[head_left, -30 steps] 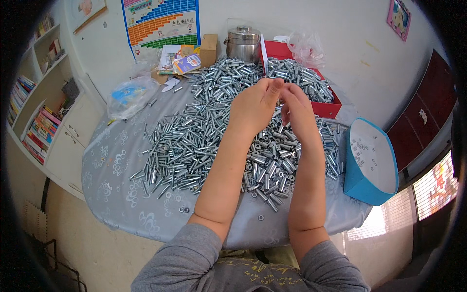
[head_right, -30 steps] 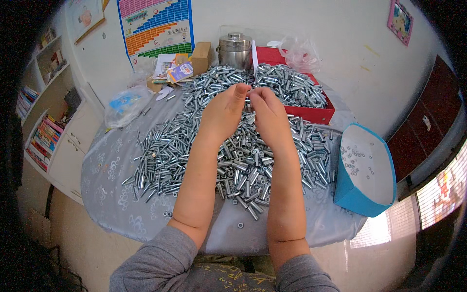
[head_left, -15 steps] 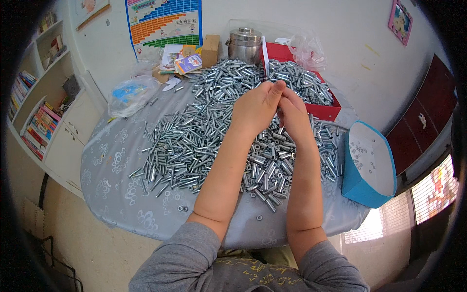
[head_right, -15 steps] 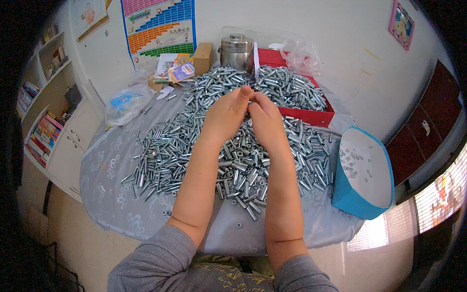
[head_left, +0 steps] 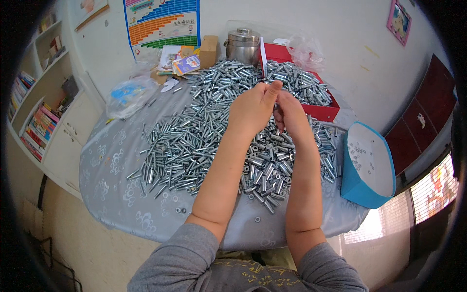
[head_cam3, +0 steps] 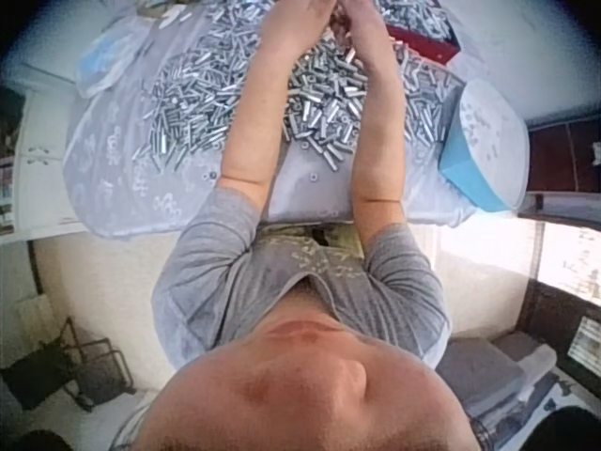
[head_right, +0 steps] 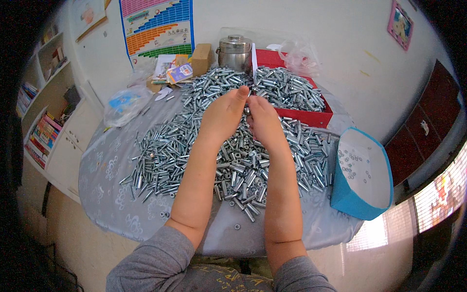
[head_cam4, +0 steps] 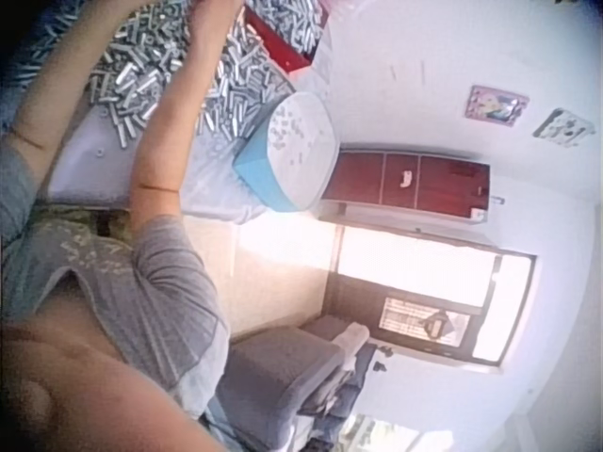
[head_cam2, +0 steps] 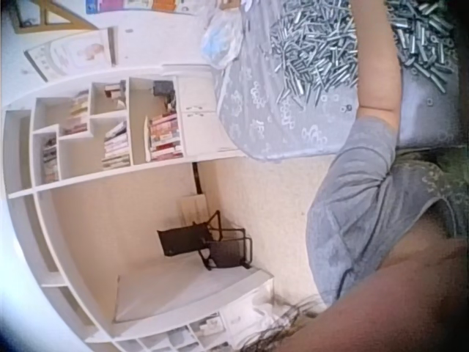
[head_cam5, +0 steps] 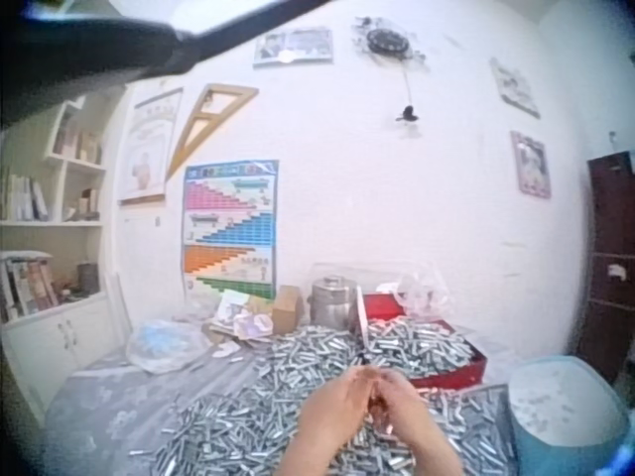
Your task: The person sits at a table covered with a large pile of small silver metal pins and washers. They repeatedly pick up a pin and a washer, slide the washer onto the pin, and place the assembled unit into a red box on the right. The person continues this repetitive assembly process throughout the clip.
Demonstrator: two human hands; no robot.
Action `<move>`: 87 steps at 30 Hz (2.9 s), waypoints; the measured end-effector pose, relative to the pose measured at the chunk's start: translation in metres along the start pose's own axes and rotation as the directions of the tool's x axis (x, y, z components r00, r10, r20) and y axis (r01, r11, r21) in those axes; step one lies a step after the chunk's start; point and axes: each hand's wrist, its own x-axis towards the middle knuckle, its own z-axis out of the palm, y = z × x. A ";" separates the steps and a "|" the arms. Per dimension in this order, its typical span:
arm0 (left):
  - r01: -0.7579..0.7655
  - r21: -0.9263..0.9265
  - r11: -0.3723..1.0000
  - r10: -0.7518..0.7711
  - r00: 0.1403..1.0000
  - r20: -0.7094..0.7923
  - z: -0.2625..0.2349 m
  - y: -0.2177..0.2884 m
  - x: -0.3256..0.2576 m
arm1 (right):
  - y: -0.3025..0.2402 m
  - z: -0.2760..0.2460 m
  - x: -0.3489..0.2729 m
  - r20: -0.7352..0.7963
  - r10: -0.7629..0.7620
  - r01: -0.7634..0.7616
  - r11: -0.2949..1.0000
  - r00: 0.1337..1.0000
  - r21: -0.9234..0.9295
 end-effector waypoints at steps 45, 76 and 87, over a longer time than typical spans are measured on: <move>0.027 0.049 0.998 -0.028 1.000 0.006 0.011 -0.010 0.005 | 0.018 0.003 0.014 -0.111 -0.037 0.024 0.993 0.993 -0.116; 0.016 0.077 0.997 -0.011 0.998 -0.064 0.012 -0.010 0.004 | 0.017 -0.008 0.016 -0.051 0.034 -0.039 0.993 0.998 -0.110; 0.022 0.101 0.995 -0.015 0.997 -0.072 0.012 -0.008 0.004 | 0.006 -0.004 0.006 -0.013 0.105 -0.105 0.994 0.994 -0.005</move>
